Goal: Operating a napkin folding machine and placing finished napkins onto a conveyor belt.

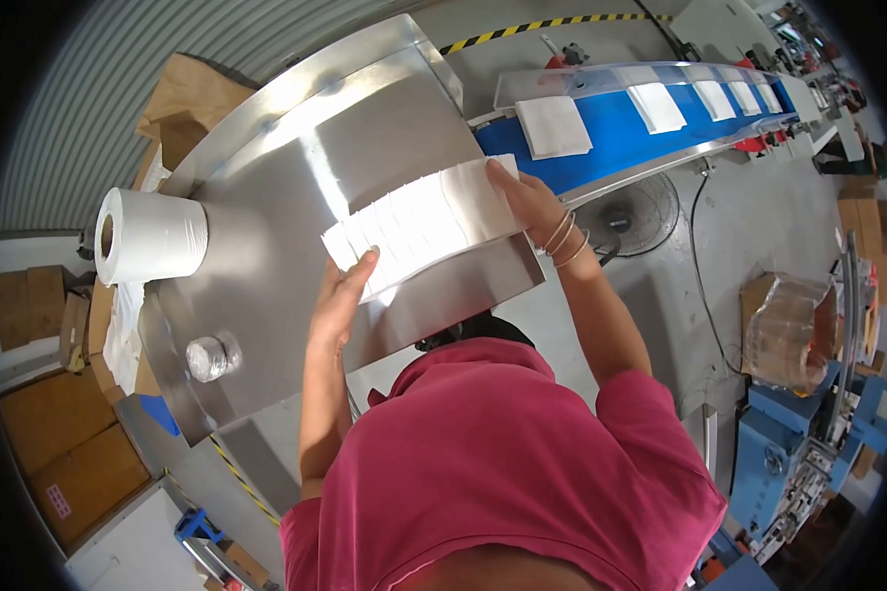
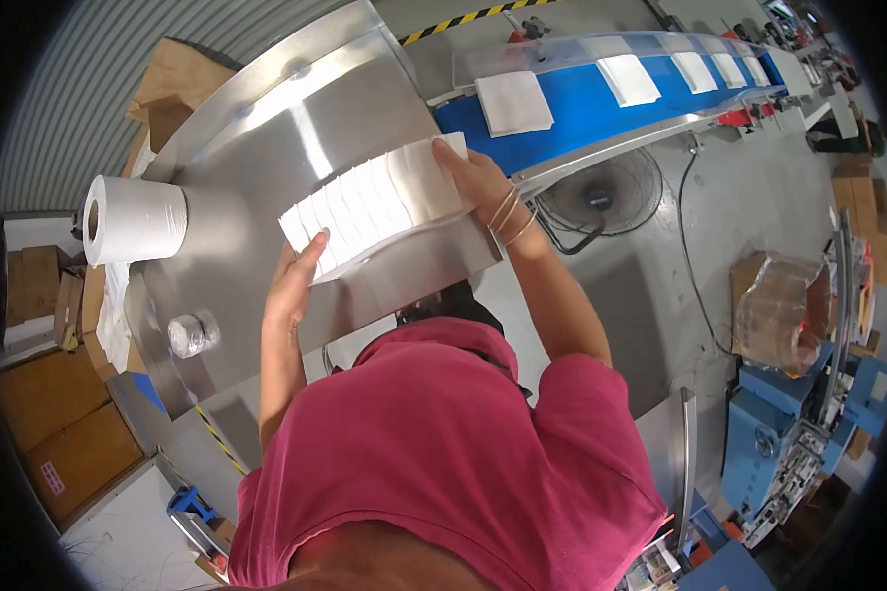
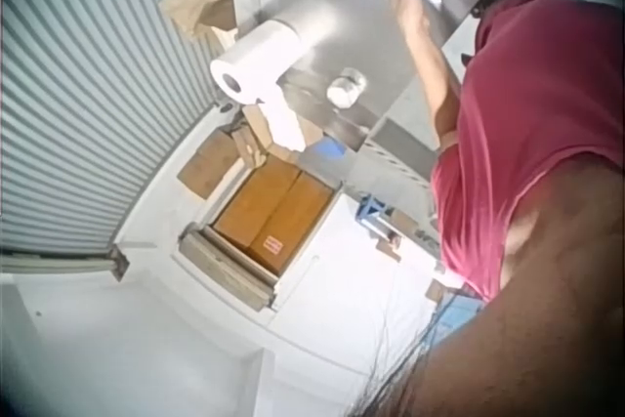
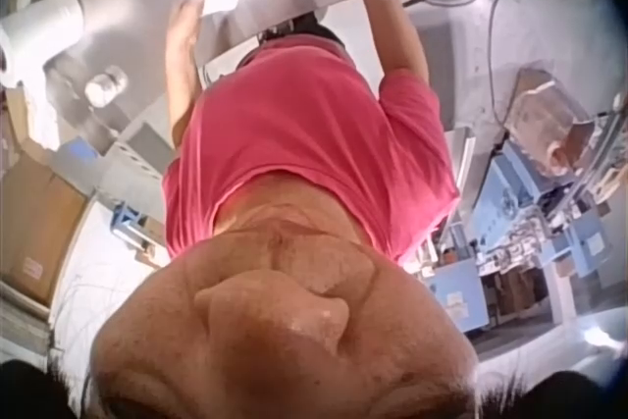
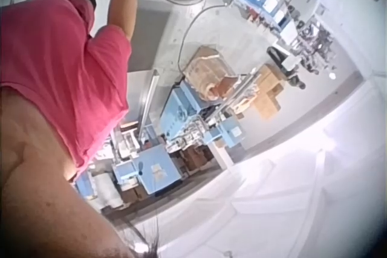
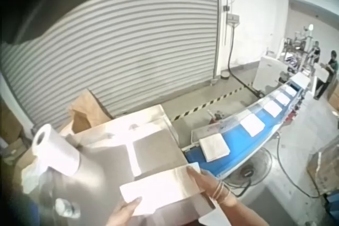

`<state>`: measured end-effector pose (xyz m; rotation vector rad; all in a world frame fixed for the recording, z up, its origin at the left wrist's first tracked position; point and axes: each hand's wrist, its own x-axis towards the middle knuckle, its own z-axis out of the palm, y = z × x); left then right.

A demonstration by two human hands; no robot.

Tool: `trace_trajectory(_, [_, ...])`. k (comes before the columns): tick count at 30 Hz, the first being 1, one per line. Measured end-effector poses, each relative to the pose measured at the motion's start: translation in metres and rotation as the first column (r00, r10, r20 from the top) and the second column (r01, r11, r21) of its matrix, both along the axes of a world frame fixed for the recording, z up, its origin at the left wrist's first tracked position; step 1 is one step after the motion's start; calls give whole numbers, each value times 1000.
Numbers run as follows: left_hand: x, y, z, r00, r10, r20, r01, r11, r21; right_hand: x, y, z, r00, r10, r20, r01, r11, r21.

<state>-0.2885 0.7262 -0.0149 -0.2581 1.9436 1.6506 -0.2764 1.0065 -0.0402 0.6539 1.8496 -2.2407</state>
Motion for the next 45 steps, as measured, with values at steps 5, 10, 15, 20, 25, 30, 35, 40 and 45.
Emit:
trace_trajectory(5, [1,1,1,1000,-6,11,7,999,-37,-2,16,-18,986,164,6,-147,867,477])
trace_trajectory(10, [-1,-5,-11,1000,21,5,-21,1000,-22,1,38,-46,969,245,-34,-223,927,300])
trace_trajectory(15, [-5,4,-5,999,-51,3,51,998,44,-12,49,-48,927,-255,274,374,633,-678])
trace_trajectory(20, [-5,5,-15,999,-21,46,22,1000,-6,2,5,3,881,324,-346,-114,853,509])
trace_trajectory(25, [-6,10,-9,998,-46,46,46,999,10,-3,2,4,990,-91,111,117,960,-254])
trace_trajectory(30, [-4,8,-13,998,-37,55,38,999,-21,-1,18,0,844,509,168,-465,540,701])
trace_trajectory(35, [-4,12,-9,999,-19,29,19,1000,-4,-3,29,-25,955,-285,80,289,835,-468])
trace_trajectory(40, [-4,16,-2,998,-52,37,52,999,-9,-2,30,-30,989,63,131,2,896,-445])
trace_trajectory(45, [-5,21,-5,997,-68,28,69,997,-18,0,-5,10,998,59,13,-60,988,142])
